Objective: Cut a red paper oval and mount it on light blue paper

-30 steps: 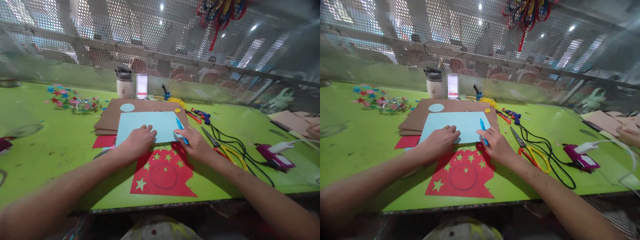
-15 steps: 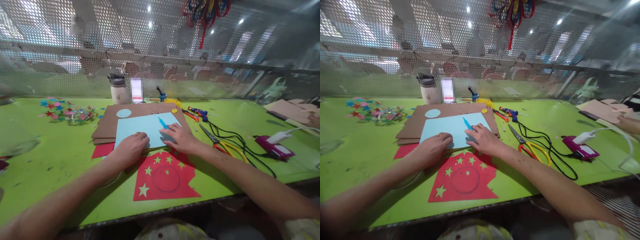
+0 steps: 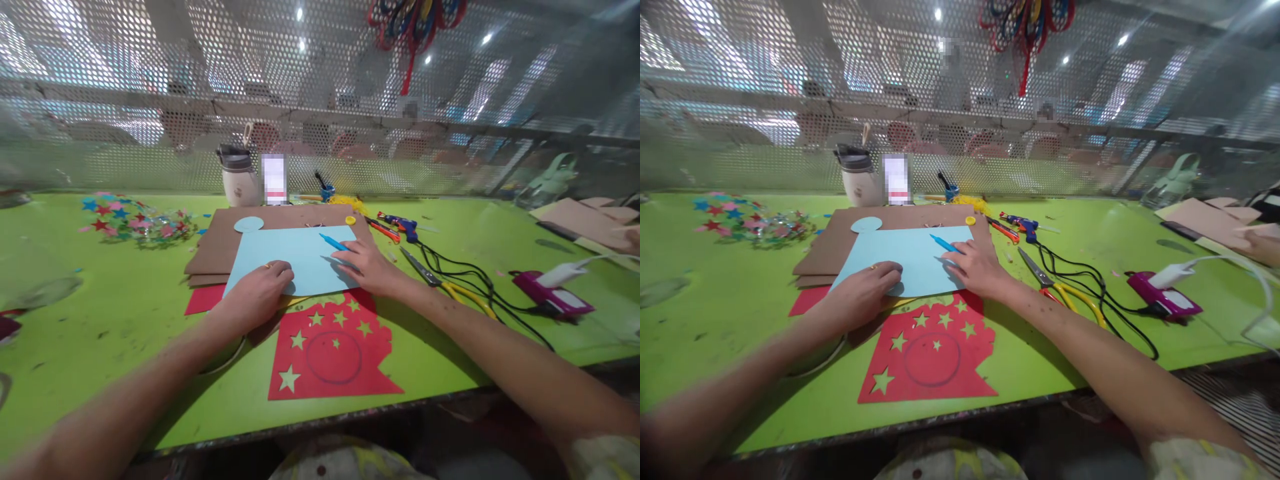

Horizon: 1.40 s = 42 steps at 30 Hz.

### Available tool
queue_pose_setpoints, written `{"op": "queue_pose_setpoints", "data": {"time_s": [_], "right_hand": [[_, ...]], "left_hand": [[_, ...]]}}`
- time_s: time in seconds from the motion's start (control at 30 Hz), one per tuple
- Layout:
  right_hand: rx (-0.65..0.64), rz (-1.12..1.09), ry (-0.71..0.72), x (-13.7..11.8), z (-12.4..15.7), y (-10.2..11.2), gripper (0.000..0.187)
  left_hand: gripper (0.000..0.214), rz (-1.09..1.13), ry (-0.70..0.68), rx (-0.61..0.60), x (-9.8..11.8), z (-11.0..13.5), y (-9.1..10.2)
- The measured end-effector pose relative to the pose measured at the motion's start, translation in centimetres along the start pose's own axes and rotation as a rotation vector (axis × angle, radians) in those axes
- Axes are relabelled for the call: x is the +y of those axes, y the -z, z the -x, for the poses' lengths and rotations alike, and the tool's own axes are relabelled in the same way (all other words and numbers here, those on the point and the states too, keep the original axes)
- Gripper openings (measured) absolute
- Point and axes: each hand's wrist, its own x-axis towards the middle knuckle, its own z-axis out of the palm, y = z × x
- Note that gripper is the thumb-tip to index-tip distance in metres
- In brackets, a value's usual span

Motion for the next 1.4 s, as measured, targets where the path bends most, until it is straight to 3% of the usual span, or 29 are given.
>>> {"op": "queue_pose_setpoints", "data": {"time_s": [0.1, 0.23, 0.37, 0.53, 0.67, 0.9, 1.1, 1.27, 1.4], "right_hand": [[0.0, 0.003, 0.036, -0.5, -0.8, -0.5, 0.031], [0.018, 0.011, 0.079, -1.1, -2.2, -1.1, 0.031], [0.012, 0.01, 0.125, -1.2, -3.8, -1.7, 0.027], [-0.012, 0.006, 0.13, -1.1, -4.7, -2.2, 0.025], [-0.005, -0.002, 0.047, -0.6, -3.4, -2.0, 0.025], [0.044, -0.05, -0.219, 1.7, 0.6, 0.1, 0.036], [0.112, -0.099, -0.329, 3.4, 2.5, 1.2, 0.031], [0.219, -0.051, -0.406, 3.6, 3.9, 1.7, 0.029], [0.091, -0.019, -0.288, 1.0, 3.0, 1.7, 0.037]], "left_hand": [[0.025, 0.033, 0.004, -0.033, 0.0, 0.3, 1.2], [0.046, 0.163, 0.033, -0.081, -0.9, 0.8, 3.0], [0.026, 0.232, 0.184, -0.028, -2.5, 1.0, 4.0], [0.023, 0.205, 0.211, 0.014, -3.3, 1.4, 3.8], [0.023, 0.185, 0.139, 0.002, -2.7, 1.8, 3.1], [0.047, 0.018, -0.067, 0.016, -0.8, 0.6, 1.9], [0.025, -0.039, -0.038, -0.014, 0.7, -2.1, 1.1], [0.032, -0.108, 0.2, 0.082, -1.1, -3.1, 4.4], [0.035, -0.147, 0.422, 0.166, -2.6, -2.7, 8.6]]}}
